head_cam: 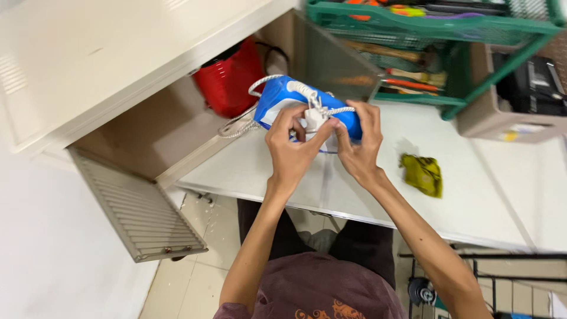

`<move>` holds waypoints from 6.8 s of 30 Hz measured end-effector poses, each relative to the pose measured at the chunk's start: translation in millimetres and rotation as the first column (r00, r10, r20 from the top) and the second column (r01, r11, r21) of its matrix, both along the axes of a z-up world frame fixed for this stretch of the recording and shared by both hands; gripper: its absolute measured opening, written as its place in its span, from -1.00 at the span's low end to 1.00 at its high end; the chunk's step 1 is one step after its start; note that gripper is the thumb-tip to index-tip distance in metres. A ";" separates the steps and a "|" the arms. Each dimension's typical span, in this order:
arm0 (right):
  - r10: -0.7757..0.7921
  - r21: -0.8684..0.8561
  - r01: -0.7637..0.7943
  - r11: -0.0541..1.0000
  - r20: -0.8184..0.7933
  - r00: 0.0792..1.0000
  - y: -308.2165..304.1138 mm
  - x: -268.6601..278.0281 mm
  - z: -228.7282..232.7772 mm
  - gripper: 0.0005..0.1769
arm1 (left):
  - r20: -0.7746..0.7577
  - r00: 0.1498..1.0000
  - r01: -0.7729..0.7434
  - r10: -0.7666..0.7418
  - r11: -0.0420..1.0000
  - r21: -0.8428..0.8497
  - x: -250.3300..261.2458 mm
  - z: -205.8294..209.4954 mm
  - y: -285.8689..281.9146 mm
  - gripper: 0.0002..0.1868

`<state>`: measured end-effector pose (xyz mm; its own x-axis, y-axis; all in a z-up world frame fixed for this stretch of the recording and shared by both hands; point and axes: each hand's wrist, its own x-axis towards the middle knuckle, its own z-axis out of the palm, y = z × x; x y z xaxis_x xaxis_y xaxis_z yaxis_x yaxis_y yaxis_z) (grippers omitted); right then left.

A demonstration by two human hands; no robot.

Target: The person wipes a black electronic device with a yellow cloth, then retrieves a blue and white iron and a red rice cooker from a cabinet, places them on the table, and wipes the rice cooker with the same cloth.

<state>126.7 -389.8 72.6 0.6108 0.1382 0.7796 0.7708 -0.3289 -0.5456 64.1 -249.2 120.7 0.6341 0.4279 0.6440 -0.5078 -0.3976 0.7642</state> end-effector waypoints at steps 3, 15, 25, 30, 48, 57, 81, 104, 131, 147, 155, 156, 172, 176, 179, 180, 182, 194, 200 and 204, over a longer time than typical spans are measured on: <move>-0.081 -0.006 0.081 0.997 0.040 0.996 -37.7 -6.2 12.3 -0.51 | 0.016 0.996 0.091 -0.091 0.996 0.006 1.0 13.3 -31.1 -0.55; -0.423 0.024 0.424 0.905 0.146 0.894 -176.1 -36.9 41.4 -0.50 | 0.051 0.884 0.467 -0.465 0.883 -0.056 10.9 45.3 -162.9 -0.51; -0.594 0.046 0.597 0.801 0.191 0.782 -254.3 -37.2 37.7 -0.50 | 0.018 0.800 0.593 -0.599 0.796 0.120 43.4 44.0 -238.7 -0.38; -0.594 0.027 0.594 0.804 0.093 0.799 -254.1 -16.6 16.1 -0.50 | -0.043 0.810 0.578 -0.585 0.784 0.229 77.4 15.2 -229.9 -0.45; -0.350 -0.314 0.338 0.887 0.019 0.937 -246.0 79.6 -15.1 -0.46 | -0.448 0.792 0.519 -0.415 0.843 0.137 158.8 -88.1 -165.9 -0.36; -0.267 -0.375 0.220 0.901 -0.078 0.961 -247.5 84.1 -24.6 -0.43 | -0.408 0.827 0.503 -0.388 0.835 0.225 145.5 -96.1 -164.5 -0.37; -0.358 -0.399 0.293 0.869 -0.097 0.928 -243.3 91.6 -35.1 -0.36 | -0.356 0.833 0.471 -0.423 0.880 0.057 141.3 -129.5 -172.7 -0.70; 0.268 0.052 -0.263 0.963 -0.145 0.953 -24.0 27.8 -35.8 -0.86 | -0.051 0.999 0.003 -0.008 0.995 -0.099 47.2 -108.2 -6.6 -0.89; 0.236 -0.195 -0.538 0.820 -0.742 0.628 212.2 197.0 -78.6 0.63 | -0.414 0.859 -0.376 0.302 0.920 -0.110 95.2 -127.9 210.7 -0.13; 0.212 -0.115 -0.583 0.805 -0.861 0.463 231.5 233.9 -95.0 0.64 | -0.589 0.808 -0.222 -0.028 0.911 -0.348 105.7 -137.8 248.0 0.03; 0.286 -0.073 -0.531 0.844 -0.777 0.561 233.6 207.9 -88.3 0.42 | -0.514 0.858 -0.230 -0.005 0.891 -0.392 88.5 -137.2 248.4 -0.05; 0.290 -0.080 -0.524 0.848 -0.758 0.584 232.8 202.5 -87.8 0.40 | -0.481 0.877 -0.221 0.003 0.891 -0.397 83.8 -137.8 247.8 -0.04; 0.409 0.019 -0.471 0.882 -0.527 0.745 194.8 127.1 -76.3 0.35 | -0.247 0.969 -0.082 -0.003 0.939 -0.334 36.1 -111.5 218.4 0.08; 0.382 0.085 -0.413 0.907 -0.580 0.720 184.9 114.2 -83.2 0.32 | -0.243 0.969 -0.026 -0.049 0.955 -0.296 36.2 -110.2 218.2 0.02; 0.455 0.152 -0.455 0.877 -0.565 0.689 178.8 116.9 -86.2 0.41 | -0.260 0.959 0.023 -0.111 0.947 -0.320 36.2 -103.4 217.2 0.01; 0.415 0.093 -0.450 0.888 -0.582 0.699 176.6 118.7 -87.3 0.43 | -0.266 0.954 0.039 -0.135 0.941 -0.336 35.0 -101.1 215.6 0.01; 0.338 -0.022 -0.443 0.896 -0.611 0.716 175.4 124.2 -88.5 0.47 | -0.187 0.969 0.109 -0.161 0.959 -0.260 32.8 -96.0 211.7 0.01; 0.433 0.120 -0.460 0.880 -0.602 0.671 152.3 112.1 -97.9 0.40 | -0.222 0.955 0.149 -0.199 0.963 -0.223 42.3 -109.5 214.9 0.15; 0.429 0.099 -0.451 0.887 -0.537 0.727 127.4 102.6 -104.2 0.40 | -0.203 0.972 0.119 -0.122 0.992 -0.027 50.3 -125.9 202.8 0.20; 0.324 0.008 -0.393 0.919 -0.582 0.746 102.5 99.3 -100.1 0.25 | -0.149 0.984 0.103 -0.097 0.994 0.031 35.9 -108.3 179.0 0.15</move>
<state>226.0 -287.4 -27.5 0.8205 0.4989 0.2792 0.4107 -0.1745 -0.8949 100.1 -70.2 12.3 0.7612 0.3347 0.5555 -0.4300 -0.3807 0.8186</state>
